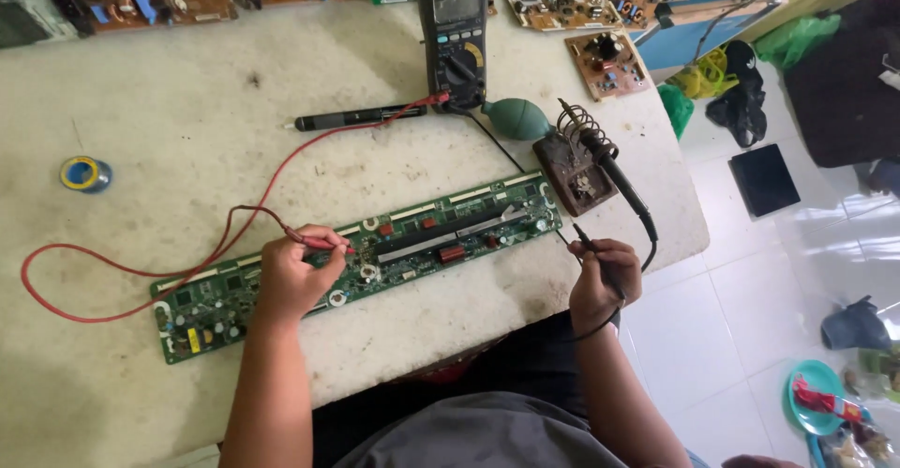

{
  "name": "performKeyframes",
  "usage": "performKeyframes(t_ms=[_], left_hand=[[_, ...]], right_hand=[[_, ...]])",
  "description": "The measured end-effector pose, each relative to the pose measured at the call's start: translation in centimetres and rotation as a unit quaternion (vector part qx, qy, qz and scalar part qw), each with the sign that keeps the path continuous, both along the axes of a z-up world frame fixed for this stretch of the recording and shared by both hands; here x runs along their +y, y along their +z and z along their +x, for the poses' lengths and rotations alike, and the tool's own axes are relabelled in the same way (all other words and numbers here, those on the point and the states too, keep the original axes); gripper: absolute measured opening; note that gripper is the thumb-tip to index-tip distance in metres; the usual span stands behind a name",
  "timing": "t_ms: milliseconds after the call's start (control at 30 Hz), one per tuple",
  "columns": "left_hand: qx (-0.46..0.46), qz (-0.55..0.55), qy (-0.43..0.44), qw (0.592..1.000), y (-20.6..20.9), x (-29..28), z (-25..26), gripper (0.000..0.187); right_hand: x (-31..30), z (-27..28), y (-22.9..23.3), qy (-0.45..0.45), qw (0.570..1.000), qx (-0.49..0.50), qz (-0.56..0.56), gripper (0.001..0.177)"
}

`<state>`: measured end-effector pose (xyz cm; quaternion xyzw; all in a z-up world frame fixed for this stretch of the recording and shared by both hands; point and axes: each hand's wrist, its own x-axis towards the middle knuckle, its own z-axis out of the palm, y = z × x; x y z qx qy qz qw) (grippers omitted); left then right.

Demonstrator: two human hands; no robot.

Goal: The person uses a multimeter to test various points on a green circuit board. They hold the red and black probes and touch them to different components on the board while looking at the multimeter display.

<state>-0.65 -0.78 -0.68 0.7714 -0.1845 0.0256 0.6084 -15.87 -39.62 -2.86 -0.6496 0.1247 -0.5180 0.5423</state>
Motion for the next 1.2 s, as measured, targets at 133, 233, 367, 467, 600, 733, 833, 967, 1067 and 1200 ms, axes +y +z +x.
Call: performKeyframes(t_ms=[133, 233, 367, 467, 600, 733, 833, 967, 1067, 1200], left_hand=[[0.011, -0.016, -0.004, 1.000, 0.3, 0.0, 0.0, 0.013], [0.007, -0.021, -0.012, 1.000, 0.1, 0.2, 0.0, 0.013], [0.011, -0.037, -0.012, 0.999, 0.2, 0.0, -0.1, 0.012], [0.009, -0.024, -0.003, 1.000, 0.1, 0.0, -0.2, 0.013], [0.011, -0.035, 0.003, 0.999, -0.3, 0.0, -0.2, 0.013], [0.018, -0.035, 0.002, 0.999, -0.5, 0.1, -0.2, 0.013], [0.022, -0.038, -0.002, 0.999, -0.3, 0.1, -0.2, 0.014], [0.016, -0.033, 0.001, 0.999, -0.2, 0.0, -0.3, 0.014], [0.010, -0.021, 0.003, 1.000, -0.4, 0.0, -0.2, 0.014], [0.005, -0.024, 0.003, 1.000, -0.6, 0.1, -0.3, 0.014]], right_hand=[[-0.2, 0.1, -0.5, 0.029, 0.999, 0.020, -0.022, 0.021], [-0.2, 0.1, 0.6, 0.043, 0.996, 0.071, -0.034, 0.021], [-1.2, -1.1, 0.2, -0.023, 0.935, 0.345, -0.081, 0.004], [0.1, -0.7, 2.5, -0.016, 0.926, 0.371, -0.076, 0.005], [0.8, 0.0, 3.0, 0.032, 0.973, 0.219, -0.063, 0.012], [0.8, 0.0, 2.8, 0.037, 0.977, 0.201, -0.065, 0.014], [0.6, 0.1, 2.5, 0.026, 0.974, 0.211, -0.081, 0.015], [-0.1, -0.2, 1.2, 0.042, 0.980, 0.182, -0.063, 0.012], [-0.3, -0.1, 0.9, 0.045, 0.981, 0.178, -0.068, 0.013], [-0.8, -0.1, 0.1, 0.062, 0.988, 0.129, -0.065, 0.008]])
